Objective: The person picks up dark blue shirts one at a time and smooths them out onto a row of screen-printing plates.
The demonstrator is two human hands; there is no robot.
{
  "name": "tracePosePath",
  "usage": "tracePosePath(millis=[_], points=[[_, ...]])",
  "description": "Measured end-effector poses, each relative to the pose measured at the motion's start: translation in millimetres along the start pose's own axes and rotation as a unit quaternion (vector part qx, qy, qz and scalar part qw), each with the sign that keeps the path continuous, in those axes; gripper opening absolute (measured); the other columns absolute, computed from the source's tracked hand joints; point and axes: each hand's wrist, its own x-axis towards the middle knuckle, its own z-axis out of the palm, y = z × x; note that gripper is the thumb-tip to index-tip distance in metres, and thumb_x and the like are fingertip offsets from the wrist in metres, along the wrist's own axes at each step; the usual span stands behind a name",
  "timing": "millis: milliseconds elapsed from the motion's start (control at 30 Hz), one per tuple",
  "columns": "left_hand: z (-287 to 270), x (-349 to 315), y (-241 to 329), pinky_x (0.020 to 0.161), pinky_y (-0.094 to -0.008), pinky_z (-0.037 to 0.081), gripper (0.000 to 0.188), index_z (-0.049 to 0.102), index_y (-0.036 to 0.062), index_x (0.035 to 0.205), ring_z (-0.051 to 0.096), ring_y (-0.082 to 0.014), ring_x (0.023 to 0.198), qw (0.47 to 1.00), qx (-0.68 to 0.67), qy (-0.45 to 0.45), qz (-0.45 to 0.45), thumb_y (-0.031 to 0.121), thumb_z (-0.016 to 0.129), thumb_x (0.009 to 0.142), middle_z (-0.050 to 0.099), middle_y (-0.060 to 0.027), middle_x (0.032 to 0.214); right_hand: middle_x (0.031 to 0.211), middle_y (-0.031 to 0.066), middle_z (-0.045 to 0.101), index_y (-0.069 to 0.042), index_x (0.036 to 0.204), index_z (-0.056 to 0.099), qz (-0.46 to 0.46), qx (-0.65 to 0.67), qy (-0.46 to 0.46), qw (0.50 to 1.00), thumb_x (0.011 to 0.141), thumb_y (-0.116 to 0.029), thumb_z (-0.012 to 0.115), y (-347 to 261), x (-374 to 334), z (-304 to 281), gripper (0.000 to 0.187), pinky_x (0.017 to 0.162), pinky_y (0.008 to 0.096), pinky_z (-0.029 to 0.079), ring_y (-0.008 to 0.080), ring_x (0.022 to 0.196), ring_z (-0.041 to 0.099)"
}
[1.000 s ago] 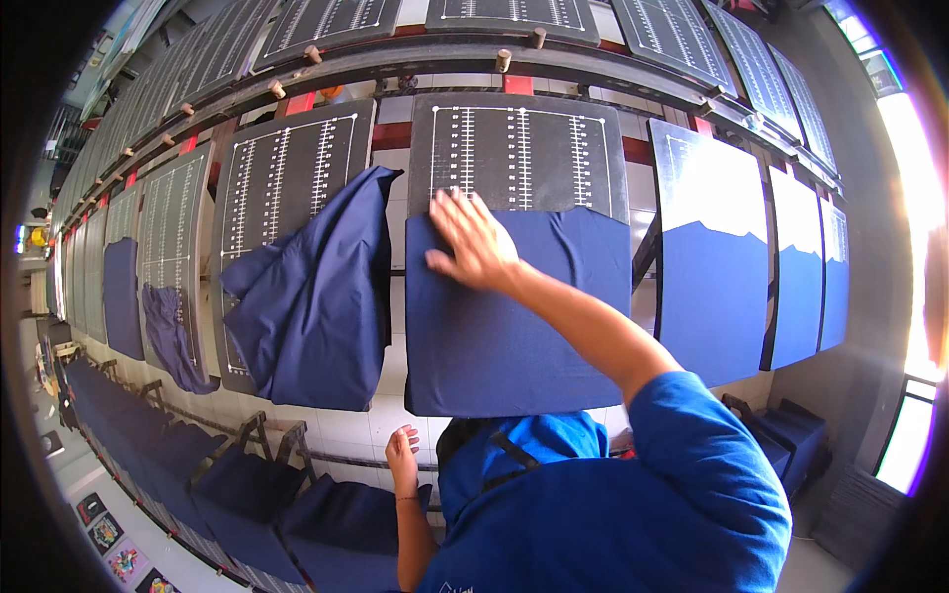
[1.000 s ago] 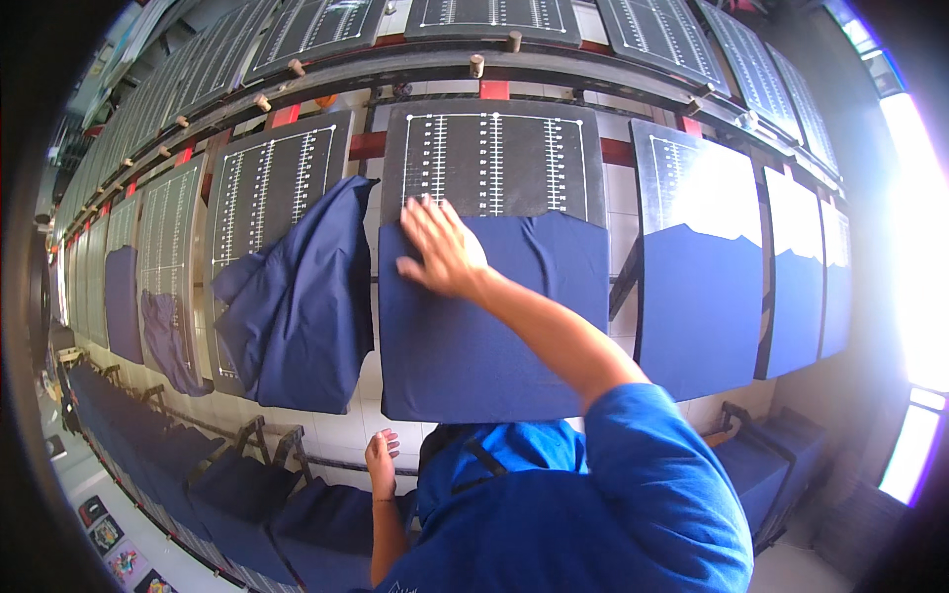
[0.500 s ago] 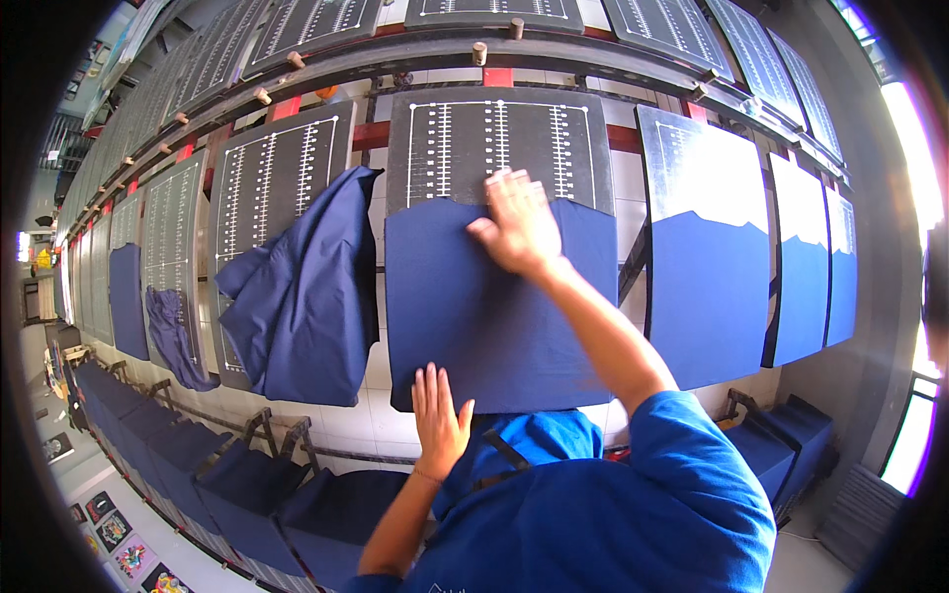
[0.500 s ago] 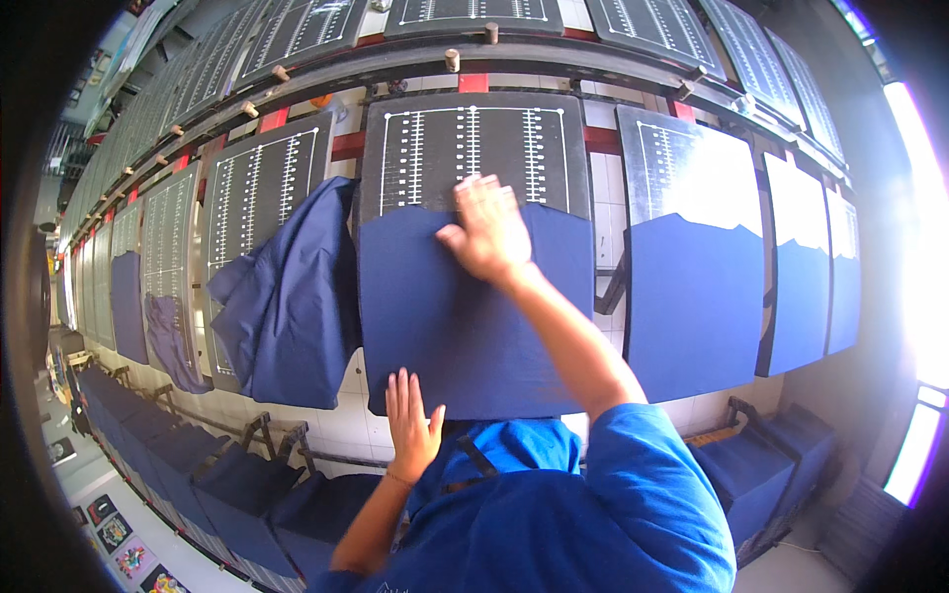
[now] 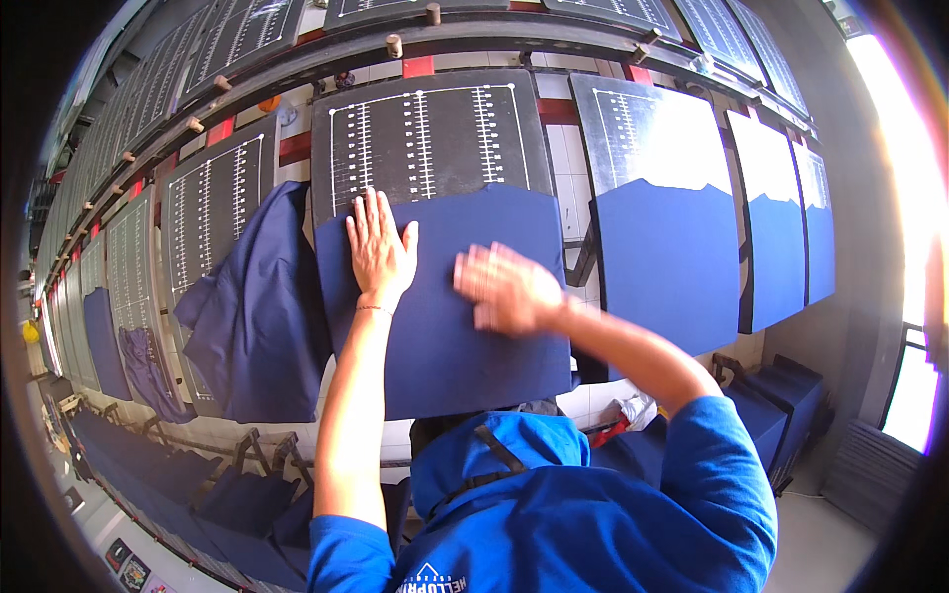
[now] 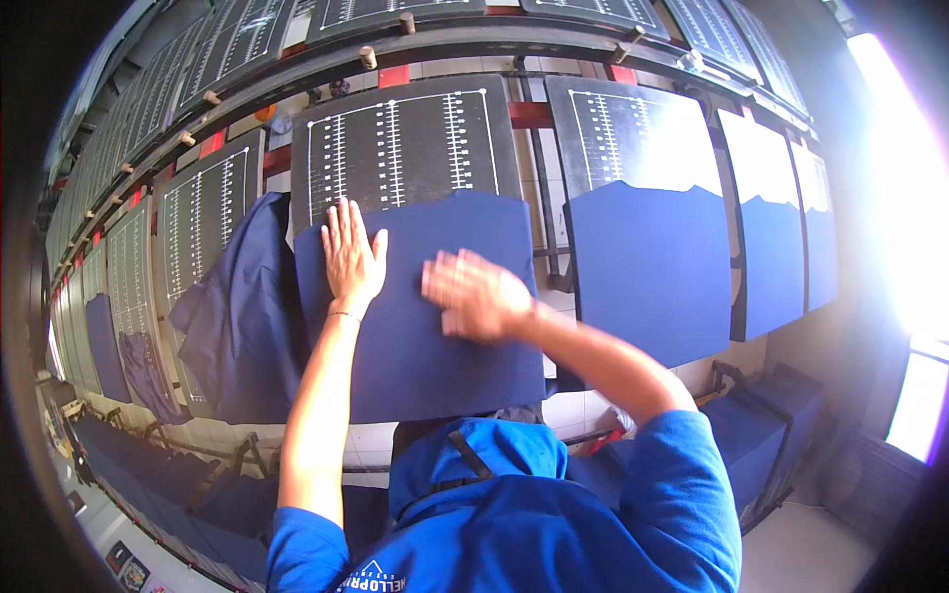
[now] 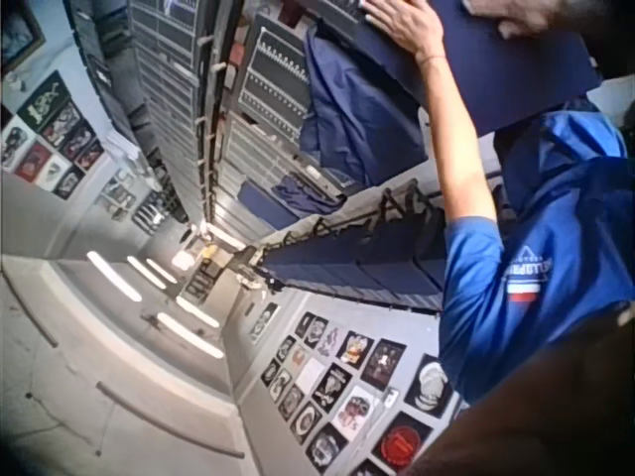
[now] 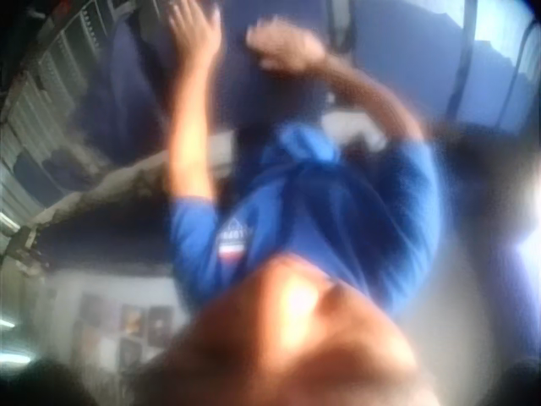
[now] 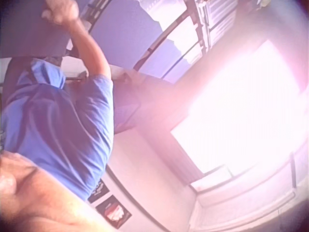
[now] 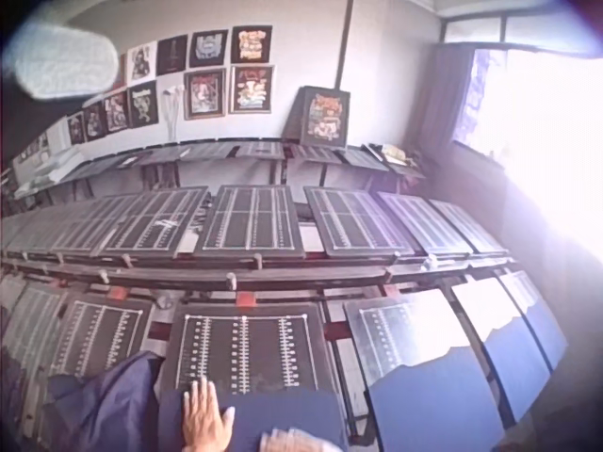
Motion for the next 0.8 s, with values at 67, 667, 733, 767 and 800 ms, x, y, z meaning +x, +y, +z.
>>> tracePosePath(millis=[67,667,733,767,800], points=[[-1,1,1,0.125,-0.0502,0.014,0.072,0.028,-0.0007,0.156,0.02,-0.0355,0.153,1.0,0.002,0.0,0.019,0.044,0.046,0.103,0.026,-0.0178,0.164,0.16,0.0154,0.037,-0.003,0.153,0.037,0.089,-0.055,0.093,0.99,0.097,-0.051,0.052,71,30,-28,0.075,0.124,0.0475,0.019,0.0326,0.15,0.029],[-61,-176,143,0.121,-0.0552,0.023,0.075,0.037,-0.005,0.151,0.032,-0.0406,0.147,0.952,-0.053,-0.196,0.23,0.045,0.052,0.097,0.034,-0.0239,0.158,0.161,0.0205,0.031,0.003,0.152,0.036,0.155,-0.031,0.182,0.97,0.1,-0.049,0.048,82,-28,-4,0.074,0.124,0.0501,0.016,0.0388,0.151,0.024],[-58,-200,149,0.12,-0.0558,0.024,0.077,0.039,-0.003,0.151,0.034,-0.0402,0.146,0.917,-0.111,-0.243,0.295,0.048,0.054,0.095,0.037,-0.0227,0.157,0.161,0.0235,0.029,0.003,0.153,0.031,0.221,-0.062,0.237,0.944,0.101,-0.051,0.048,104,-1,-1,0.077,0.123,0.0511,0.019,0.0398,0.15,0.025],[-50,-202,142,0.12,-0.056,0.025,0.077,0.039,-0.0023,0.15,0.035,-0.04,0.145,0.911,-0.131,-0.233,0.313,0.049,0.054,0.095,0.037,-0.0222,0.157,0.161,0.0247,0.028,0.003,0.154,0.03,0.251,-0.064,0.265,0.929,0.101,-0.05,0.049,108,3,3,0.077,0.123,0.0517,0.02,0.0399,0.15,0.025],[-47,-202,132,0.119,-0.0561,0.025,0.078,0.04,-0.0016,0.15,0.035,-0.0399,0.145,0.906,-0.15,-0.226,0.325,0.049,0.055,0.094,0.038,-0.0217,0.156,0.16,0.026,0.028,0.003,0.154,0.029,0.274,-0.007,0.307,0.911,0.101,-0.048,0.051,101,4,13,0.077,0.123,0.0508,0.021,0.0403,0.15,0.025]])
